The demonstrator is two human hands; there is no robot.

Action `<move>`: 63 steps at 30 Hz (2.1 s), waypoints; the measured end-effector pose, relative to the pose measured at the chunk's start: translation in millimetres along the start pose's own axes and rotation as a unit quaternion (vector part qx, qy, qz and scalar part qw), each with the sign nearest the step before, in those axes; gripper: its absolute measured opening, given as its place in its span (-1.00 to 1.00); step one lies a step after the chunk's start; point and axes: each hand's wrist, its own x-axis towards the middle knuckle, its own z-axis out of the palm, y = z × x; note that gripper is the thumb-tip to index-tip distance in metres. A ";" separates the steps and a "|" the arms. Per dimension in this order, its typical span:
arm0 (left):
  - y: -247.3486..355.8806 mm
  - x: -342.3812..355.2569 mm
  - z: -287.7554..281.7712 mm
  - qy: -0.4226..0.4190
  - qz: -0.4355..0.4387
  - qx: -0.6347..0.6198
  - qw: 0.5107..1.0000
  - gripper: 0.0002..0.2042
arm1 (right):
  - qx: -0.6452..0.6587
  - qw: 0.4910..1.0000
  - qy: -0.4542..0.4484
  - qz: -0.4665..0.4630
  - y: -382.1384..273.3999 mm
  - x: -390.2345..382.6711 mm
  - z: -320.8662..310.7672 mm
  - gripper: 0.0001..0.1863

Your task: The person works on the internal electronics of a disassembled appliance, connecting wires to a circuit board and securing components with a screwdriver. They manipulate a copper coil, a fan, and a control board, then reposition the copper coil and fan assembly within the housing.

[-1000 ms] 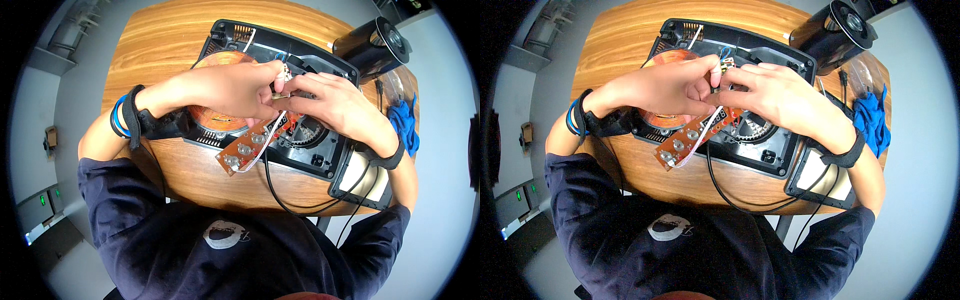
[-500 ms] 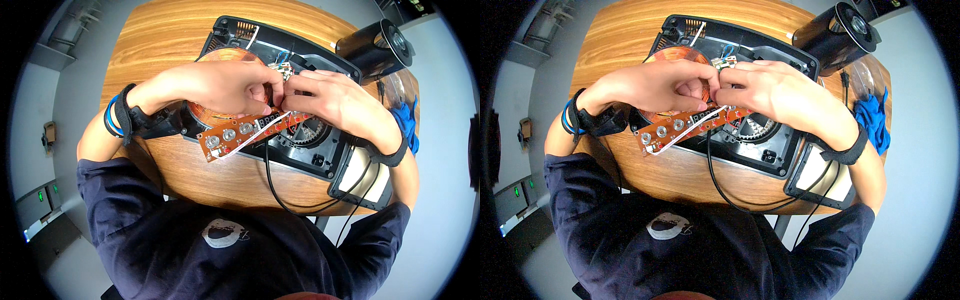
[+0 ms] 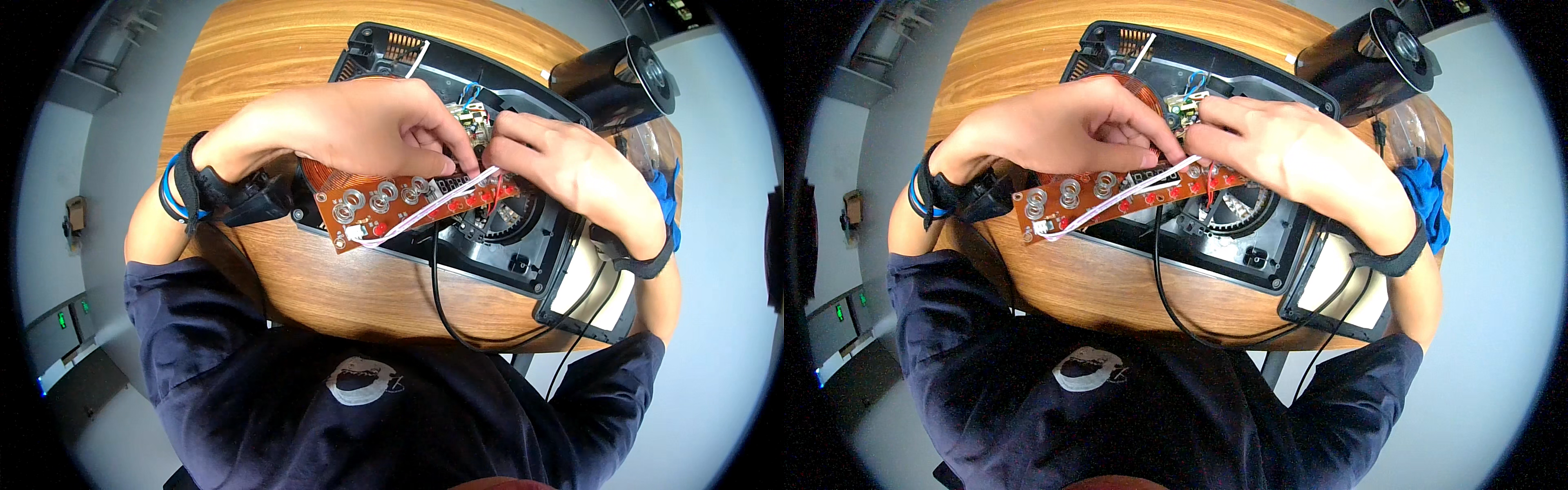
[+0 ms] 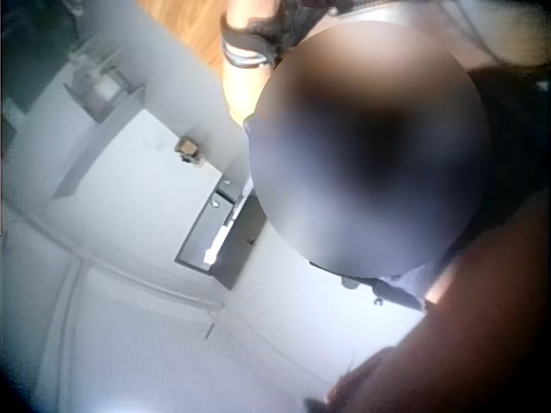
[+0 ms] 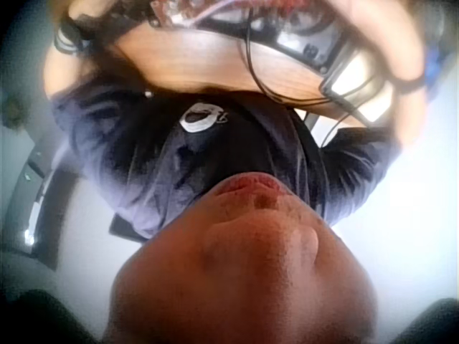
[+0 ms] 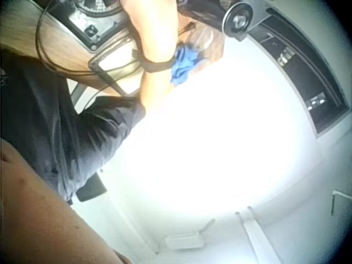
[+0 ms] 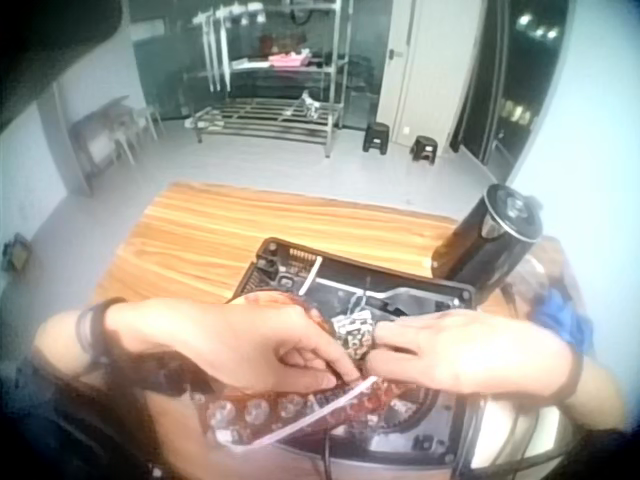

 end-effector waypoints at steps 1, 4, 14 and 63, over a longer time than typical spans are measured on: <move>1.2 -1.4 -2.7 -0.005 0.004 -0.004 1.000 -0.75 | 0.009 1.000 -0.004 0.010 0.6 -1.1 -2.2 -0.87; 7.2 -7.1 -14.5 -0.011 0.026 0.020 0.999 -0.73 | 0.060 0.998 -0.004 0.035 9.0 -6.7 0.0 -0.88; 4.8 -23.0 -2.3 -0.015 0.009 -0.101 0.995 -0.40 | 0.043 0.997 -0.035 0.058 6.3 -8.0 2.6 -0.83; -7.3 -36.6 -3.3 0.084 0.053 -0.051 0.994 -0.68 | 0.190 0.969 0.004 0.160 -21.5 -28.8 55.1 -0.75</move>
